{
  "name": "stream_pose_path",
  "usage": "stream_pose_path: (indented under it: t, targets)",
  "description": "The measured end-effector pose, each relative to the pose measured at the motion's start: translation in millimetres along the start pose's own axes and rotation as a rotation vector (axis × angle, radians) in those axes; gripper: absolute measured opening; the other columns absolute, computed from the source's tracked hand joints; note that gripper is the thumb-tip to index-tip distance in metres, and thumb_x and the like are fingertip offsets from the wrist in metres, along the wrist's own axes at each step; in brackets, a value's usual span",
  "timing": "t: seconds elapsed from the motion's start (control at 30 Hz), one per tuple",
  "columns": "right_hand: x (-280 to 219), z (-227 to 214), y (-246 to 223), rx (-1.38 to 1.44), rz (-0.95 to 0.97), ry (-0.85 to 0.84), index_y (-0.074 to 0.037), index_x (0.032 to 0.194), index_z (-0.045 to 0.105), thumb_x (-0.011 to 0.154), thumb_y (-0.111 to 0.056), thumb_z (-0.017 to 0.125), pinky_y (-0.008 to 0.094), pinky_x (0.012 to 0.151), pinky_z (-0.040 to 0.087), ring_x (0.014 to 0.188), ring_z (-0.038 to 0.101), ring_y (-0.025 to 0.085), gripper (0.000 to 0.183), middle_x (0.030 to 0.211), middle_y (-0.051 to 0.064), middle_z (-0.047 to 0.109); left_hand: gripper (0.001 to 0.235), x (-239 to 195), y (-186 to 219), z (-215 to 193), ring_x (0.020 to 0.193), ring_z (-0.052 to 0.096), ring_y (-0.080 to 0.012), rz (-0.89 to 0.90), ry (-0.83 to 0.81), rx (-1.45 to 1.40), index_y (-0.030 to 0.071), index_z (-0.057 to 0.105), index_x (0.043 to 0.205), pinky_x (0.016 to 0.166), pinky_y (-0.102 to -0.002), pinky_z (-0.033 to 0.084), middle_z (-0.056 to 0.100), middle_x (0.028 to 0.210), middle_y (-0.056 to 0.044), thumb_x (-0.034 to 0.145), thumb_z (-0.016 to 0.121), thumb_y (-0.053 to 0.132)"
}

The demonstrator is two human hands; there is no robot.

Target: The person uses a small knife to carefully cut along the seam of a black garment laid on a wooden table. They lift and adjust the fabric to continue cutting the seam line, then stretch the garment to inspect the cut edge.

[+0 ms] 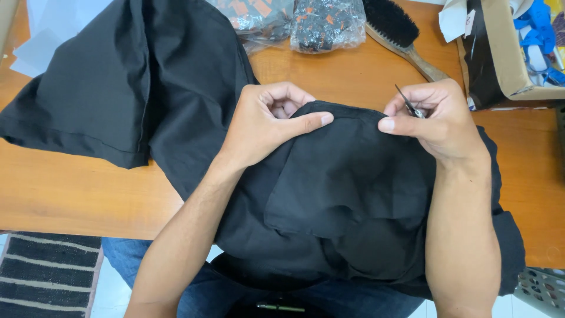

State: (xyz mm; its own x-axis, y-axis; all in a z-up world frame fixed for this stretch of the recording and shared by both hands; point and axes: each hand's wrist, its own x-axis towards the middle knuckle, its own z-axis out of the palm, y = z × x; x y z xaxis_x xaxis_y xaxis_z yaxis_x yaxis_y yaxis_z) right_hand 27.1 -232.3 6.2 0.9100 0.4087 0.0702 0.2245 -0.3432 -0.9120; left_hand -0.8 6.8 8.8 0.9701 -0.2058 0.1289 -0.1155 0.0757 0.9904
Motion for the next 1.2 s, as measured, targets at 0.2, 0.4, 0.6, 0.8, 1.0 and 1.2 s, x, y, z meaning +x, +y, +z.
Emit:
stream_pose_path:
  t: [0.2,0.4,0.6,0.8,1.0,1.2]
  targets:
    - [-0.3,-6.1,9.1,0.076,0.046,0.046,-0.002,0.068,0.057,0.068,-0.013,0.067,0.018,0.047,0.028,0.051,0.038,0.006,0.015,0.059,0.000,0.050,0.014,3.2,-1.1,-7.8,0.051,0.049,0.0020,-0.088,-0.005,0.059,0.006,0.066,0.076,0.048,-0.010,0.041,0.063,0.062,0.002,0.068,0.073,0.015]
    - [0.7,-9.8,15.0,0.097,0.065,0.009,-0.003,0.069,0.058,0.068,-0.012,0.067,0.016,0.049,0.029,0.053,0.040,0.005,0.013,0.059,-0.001,0.050,0.011,2.9,-7.7,-8.0,0.047,0.029,0.0015,-0.032,0.015,0.106,0.009,0.065,0.072,0.045,-0.014,0.025,0.045,0.051,0.009,0.070,0.073,0.017]
    - [1.1,-10.3,16.9,0.063,0.046,-0.020,-0.003,0.069,0.058,0.068,-0.015,0.068,0.017,0.050,0.029,0.055,0.039,0.006,0.016,0.059,-0.001,0.048,0.010,3.3,-11.5,-2.2,0.057,0.054,-0.0010,-0.014,-0.019,-0.005,0.009,0.059,0.076,0.053,-0.012,0.044,0.060,0.069,0.002,0.073,0.067,0.014]
    - [3.1,-4.1,13.2,0.049,0.023,-0.043,-0.003,0.068,0.058,0.069,-0.014,0.068,0.016,0.049,0.028,0.052,0.037,0.003,0.015,0.057,-0.003,0.047,0.030,1.1,-4.9,5.8,0.081,0.060,-0.0072,0.009,-0.093,0.043,0.009,0.059,0.093,0.074,-0.017,0.049,0.063,0.089,0.000,0.069,0.068,0.025]
    - [4.0,9.0,4.1,0.045,0.053,-0.075,-0.003,0.066,0.058,0.068,-0.014,0.068,0.017,0.048,0.026,0.051,0.033,0.005,0.015,0.054,-0.002,0.043,0.015,-1.7,-6.9,16.5,0.066,0.059,-0.0050,-0.059,-0.090,0.001,0.008,0.066,0.076,0.059,-0.016,0.047,0.065,0.073,0.001,0.072,0.066,0.022]
    - [4.6,13.1,-0.6,0.061,0.053,-0.097,-0.003,0.067,0.059,0.069,-0.012,0.069,0.016,0.048,0.029,0.051,0.037,0.004,0.013,0.054,-0.002,0.045,0.023,-0.8,-11.5,16.0,0.051,0.051,-0.0022,-0.170,-0.032,-0.058,0.010,0.056,0.055,0.046,-0.015,0.039,0.056,0.054,0.005,0.069,0.069,0.023]
